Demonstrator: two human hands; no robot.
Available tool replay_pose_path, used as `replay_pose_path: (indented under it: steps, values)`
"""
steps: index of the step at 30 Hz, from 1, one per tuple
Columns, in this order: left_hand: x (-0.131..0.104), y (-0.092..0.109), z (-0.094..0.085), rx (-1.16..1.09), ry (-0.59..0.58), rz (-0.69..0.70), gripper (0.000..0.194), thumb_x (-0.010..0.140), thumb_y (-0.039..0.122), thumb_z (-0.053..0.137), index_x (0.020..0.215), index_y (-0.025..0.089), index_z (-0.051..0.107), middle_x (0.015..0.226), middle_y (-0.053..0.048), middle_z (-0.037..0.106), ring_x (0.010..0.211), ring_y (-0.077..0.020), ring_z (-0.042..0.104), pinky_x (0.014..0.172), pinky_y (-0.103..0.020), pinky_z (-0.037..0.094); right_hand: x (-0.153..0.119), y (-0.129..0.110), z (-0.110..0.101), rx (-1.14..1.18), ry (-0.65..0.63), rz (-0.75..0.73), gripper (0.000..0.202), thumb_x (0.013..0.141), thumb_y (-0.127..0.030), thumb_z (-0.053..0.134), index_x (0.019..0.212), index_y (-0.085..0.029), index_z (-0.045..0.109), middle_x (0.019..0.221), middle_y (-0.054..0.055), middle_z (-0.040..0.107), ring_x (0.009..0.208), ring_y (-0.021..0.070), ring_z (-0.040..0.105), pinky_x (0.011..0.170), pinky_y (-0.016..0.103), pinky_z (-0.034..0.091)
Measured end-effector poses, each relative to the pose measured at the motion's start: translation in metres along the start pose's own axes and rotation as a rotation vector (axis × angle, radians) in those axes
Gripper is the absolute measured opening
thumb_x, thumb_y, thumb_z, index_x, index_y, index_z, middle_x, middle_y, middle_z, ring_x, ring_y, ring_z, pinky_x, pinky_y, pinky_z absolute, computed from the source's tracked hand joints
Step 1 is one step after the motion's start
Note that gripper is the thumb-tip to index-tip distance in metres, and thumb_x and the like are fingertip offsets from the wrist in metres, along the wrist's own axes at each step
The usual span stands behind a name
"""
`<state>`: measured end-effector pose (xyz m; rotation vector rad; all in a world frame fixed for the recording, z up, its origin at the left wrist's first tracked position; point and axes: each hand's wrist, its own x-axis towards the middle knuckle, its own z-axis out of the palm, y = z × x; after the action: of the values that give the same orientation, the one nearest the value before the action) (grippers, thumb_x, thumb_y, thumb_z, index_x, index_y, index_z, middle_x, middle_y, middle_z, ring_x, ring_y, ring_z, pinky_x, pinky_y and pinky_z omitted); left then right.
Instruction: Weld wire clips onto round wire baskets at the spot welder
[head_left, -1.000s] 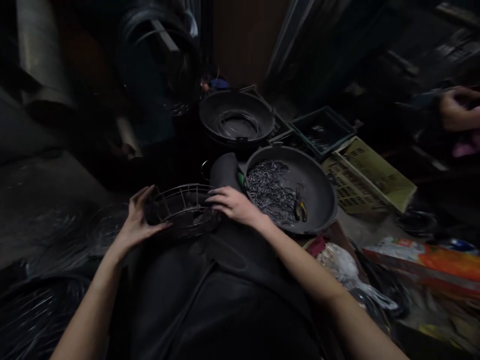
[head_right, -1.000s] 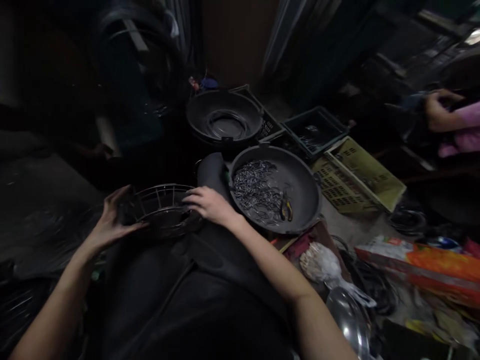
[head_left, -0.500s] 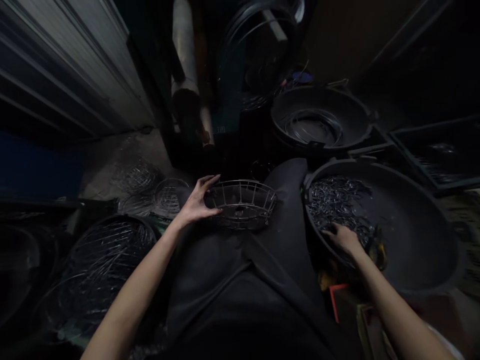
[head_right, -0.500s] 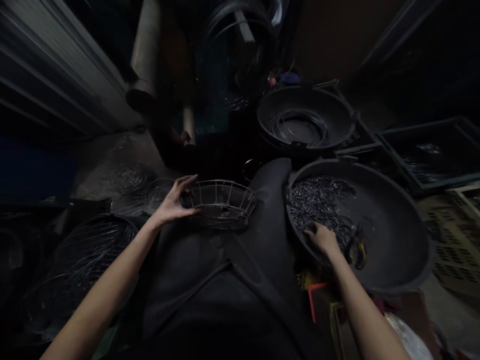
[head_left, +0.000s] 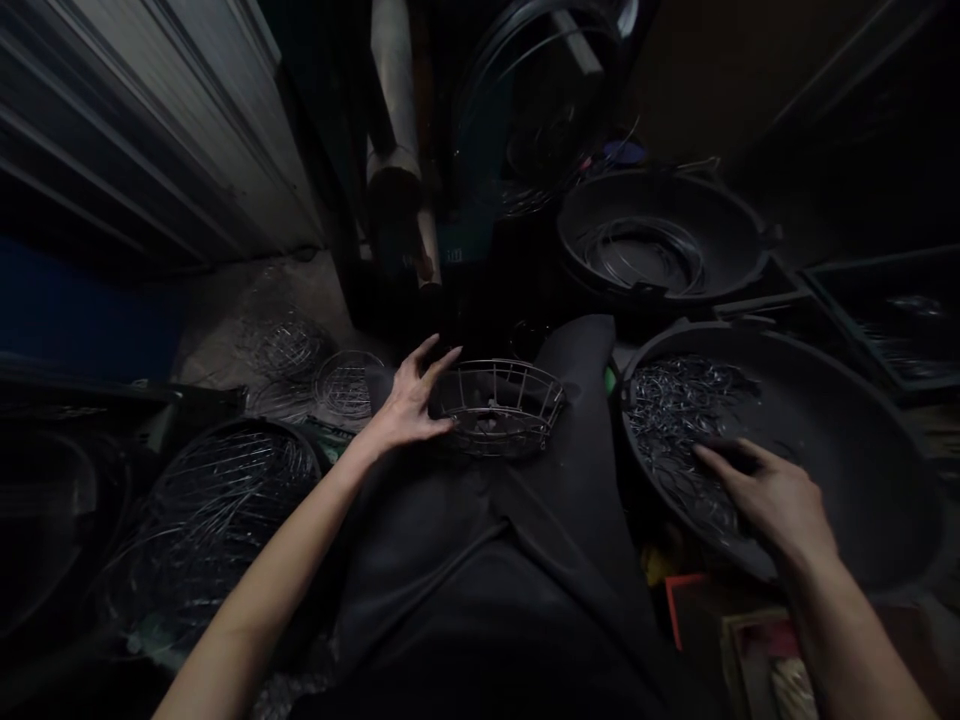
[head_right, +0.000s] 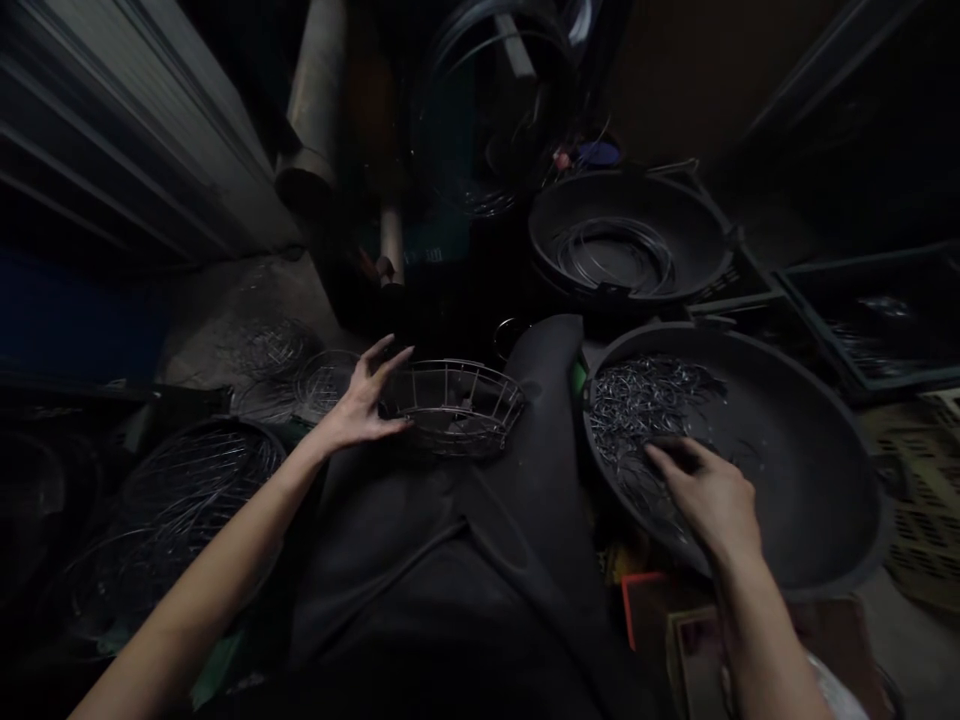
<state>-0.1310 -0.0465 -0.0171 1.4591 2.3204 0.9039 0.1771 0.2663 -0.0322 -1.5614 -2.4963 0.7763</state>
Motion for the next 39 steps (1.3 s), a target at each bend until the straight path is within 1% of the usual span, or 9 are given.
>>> replay_pose_path:
  steps: [3,7,13,16,21,24,29,33,39]
  values:
    - [0.005,0.001,0.000,0.043,-0.040,-0.002,0.100,0.062,0.043,0.077,0.144,0.026,0.022,0.147,-0.014,0.015,0.135,-0.0380,0.019,0.108,-0.058,0.024,-0.022,-0.054,0.001,0.193,-0.128,-0.033,0.037,0.060,-0.057,0.065,0.076,-0.023,0.069,0.078,0.008,0.069,0.077,0.0291,0.065,0.072,0.042,0.049]
    - [0.002,-0.011,0.006,-0.137,-0.001,-0.033,0.106,0.058,0.043,0.079,0.143,0.020,0.020,0.144,-0.017,0.020,0.135,-0.0356,0.021,0.110,-0.055,0.025,-0.049,-0.115,0.013,0.526,-0.287,-0.134,0.041,0.058,-0.056,0.072,0.076,-0.020,0.067,0.074,0.005,0.069,0.067,0.0214,0.065,0.064,0.033,0.053]
    - [-0.023,-0.025,0.019,-0.404,0.122,-0.100,0.115,0.057,0.048,0.080,0.144,0.022,0.008,0.145,-0.017,0.020,0.135,-0.0319,0.026,0.110,-0.051,0.027,-0.064,-0.166,0.025,0.731,-0.606,-0.144,0.039,0.061,-0.051,0.077,0.076,-0.018,0.062,0.064,0.004,0.066,0.056,0.0152,0.062,0.054,0.024,0.052]
    - [-0.037,-0.030,0.029,-0.407,0.123,-0.165,0.118,0.055,0.048,0.081,0.144,0.021,0.007,0.145,-0.019,0.021,0.135,-0.0328,0.025,0.111,-0.052,0.024,-0.059,-0.172,0.028,0.660,-0.537,-0.207,0.037,0.062,-0.052,0.075,0.072,-0.018,0.063,0.063,0.003,0.065,0.055,0.0138,0.059,0.051,0.022,0.050]
    - [-0.043,-0.031,0.038,-0.483,0.259,-0.206,0.107,0.062,0.039,0.077,0.142,0.016,0.009,0.107,-0.010,0.053,0.104,-0.0229,0.055,0.098,-0.044,0.040,-0.053,-0.164,0.028,0.623,-0.389,-0.226,0.032,0.064,-0.049,0.075,0.073,-0.021,0.065,0.062,0.001,0.063,0.053,0.0135,0.057,0.049,0.023,0.049]
    - [-0.033,-0.014,0.021,-0.440,0.323,-0.121,0.106,0.063,0.037,0.075,0.141,0.020,0.005,0.101,-0.006,0.053,0.091,-0.0191,0.057,0.086,-0.037,0.047,-0.056,-0.155,0.022,0.632,-0.377,-0.197,0.030,0.065,-0.046,0.076,0.075,-0.021,0.065,0.067,0.002,0.065,0.057,0.0154,0.060,0.053,0.025,0.051]
    - [-0.002,0.029,-0.008,-0.109,0.135,0.013,0.093,0.068,0.037,0.070,0.142,0.023,0.016,0.109,-0.007,0.054,0.087,-0.0218,0.057,0.078,-0.035,0.047,-0.066,-0.147,0.019,0.732,-0.380,-0.067,0.032,0.064,-0.043,0.078,0.077,-0.020,0.061,0.071,0.002,0.067,0.057,0.0146,0.063,0.053,0.024,0.052]
    - [0.012,0.041,0.002,-0.030,0.036,0.046,0.085,0.073,0.037,0.069,0.142,0.022,0.021,0.115,-0.009,0.056,0.097,-0.0269,0.057,0.091,-0.043,0.041,-0.073,-0.153,0.028,0.871,-0.499,-0.075,0.043,0.064,-0.039,0.079,0.097,-0.021,0.057,0.068,-0.002,0.063,0.058,0.0140,0.065,0.050,0.021,0.052]
    - [-0.010,0.019,0.009,-0.154,0.052,0.028,0.100,0.065,0.054,0.074,0.142,0.028,0.016,0.143,-0.013,0.034,0.130,-0.0329,0.035,0.109,-0.054,0.021,-0.074,-0.164,0.037,0.978,-0.557,-0.139,0.043,0.068,-0.037,0.077,0.103,-0.024,0.054,0.069,-0.005,0.060,0.053,0.0105,0.061,0.046,0.019,0.050]
